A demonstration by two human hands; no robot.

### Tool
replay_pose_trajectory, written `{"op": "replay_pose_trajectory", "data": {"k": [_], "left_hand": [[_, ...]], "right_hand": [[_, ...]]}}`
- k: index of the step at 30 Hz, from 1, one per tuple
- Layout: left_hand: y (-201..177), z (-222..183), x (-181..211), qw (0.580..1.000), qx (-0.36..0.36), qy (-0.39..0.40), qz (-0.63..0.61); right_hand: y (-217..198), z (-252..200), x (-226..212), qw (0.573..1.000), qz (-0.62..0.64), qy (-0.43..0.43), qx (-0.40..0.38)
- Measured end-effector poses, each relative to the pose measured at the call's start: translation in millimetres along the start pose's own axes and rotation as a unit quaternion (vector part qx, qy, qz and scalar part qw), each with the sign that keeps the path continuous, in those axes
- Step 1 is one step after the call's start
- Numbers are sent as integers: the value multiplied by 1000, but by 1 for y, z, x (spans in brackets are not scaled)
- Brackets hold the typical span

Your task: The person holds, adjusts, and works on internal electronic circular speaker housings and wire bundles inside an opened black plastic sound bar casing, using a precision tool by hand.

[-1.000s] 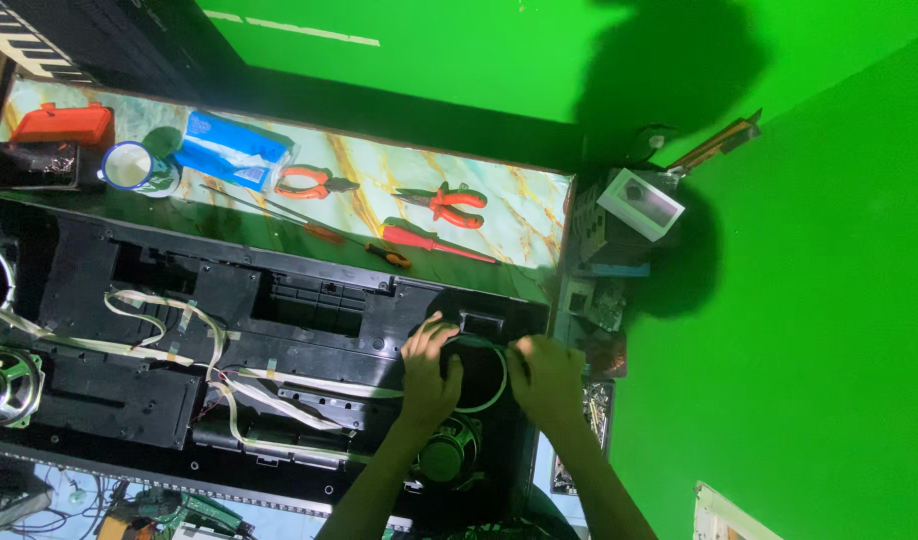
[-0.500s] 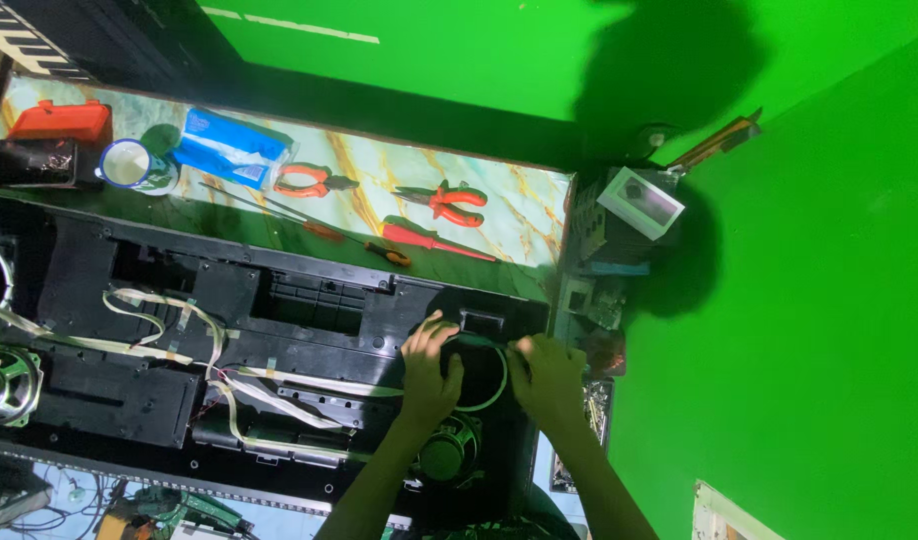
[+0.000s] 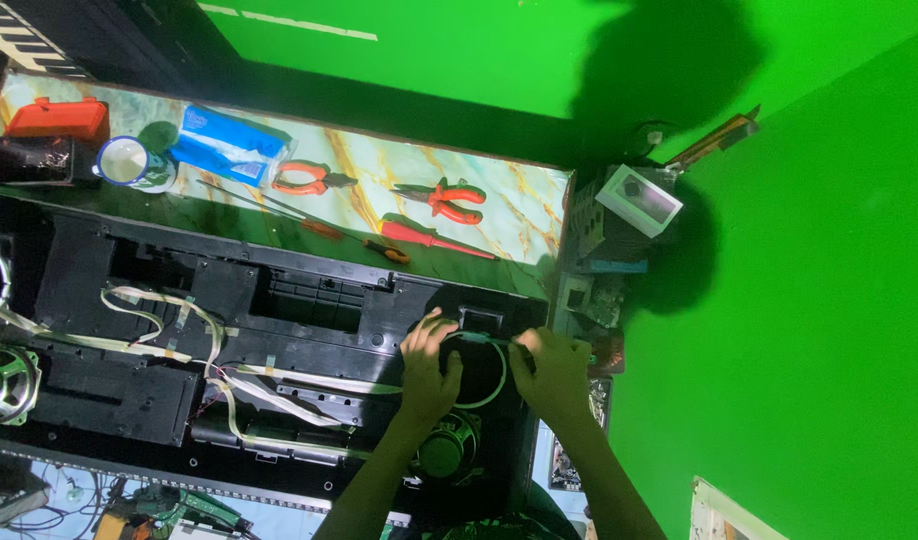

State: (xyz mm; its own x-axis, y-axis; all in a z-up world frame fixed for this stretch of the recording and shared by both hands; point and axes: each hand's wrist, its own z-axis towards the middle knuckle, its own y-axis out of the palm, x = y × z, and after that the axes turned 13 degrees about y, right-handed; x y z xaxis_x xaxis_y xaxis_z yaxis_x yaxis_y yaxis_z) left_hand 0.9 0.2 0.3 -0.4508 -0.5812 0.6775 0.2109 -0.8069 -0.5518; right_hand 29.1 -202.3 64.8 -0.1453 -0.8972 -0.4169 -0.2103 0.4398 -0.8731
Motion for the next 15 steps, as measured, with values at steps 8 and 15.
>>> {"op": "replay_pose_trajectory", "data": {"k": [8, 15], "left_hand": [[-4, 0, 2, 1000, -7, -3, -17], [-4, 1, 4, 1000, -7, -9, -15]], "right_hand": [[-3, -9, 33, 997, 73, 4, 35], [15, -9, 15, 1000, 11, -1, 0]]}}
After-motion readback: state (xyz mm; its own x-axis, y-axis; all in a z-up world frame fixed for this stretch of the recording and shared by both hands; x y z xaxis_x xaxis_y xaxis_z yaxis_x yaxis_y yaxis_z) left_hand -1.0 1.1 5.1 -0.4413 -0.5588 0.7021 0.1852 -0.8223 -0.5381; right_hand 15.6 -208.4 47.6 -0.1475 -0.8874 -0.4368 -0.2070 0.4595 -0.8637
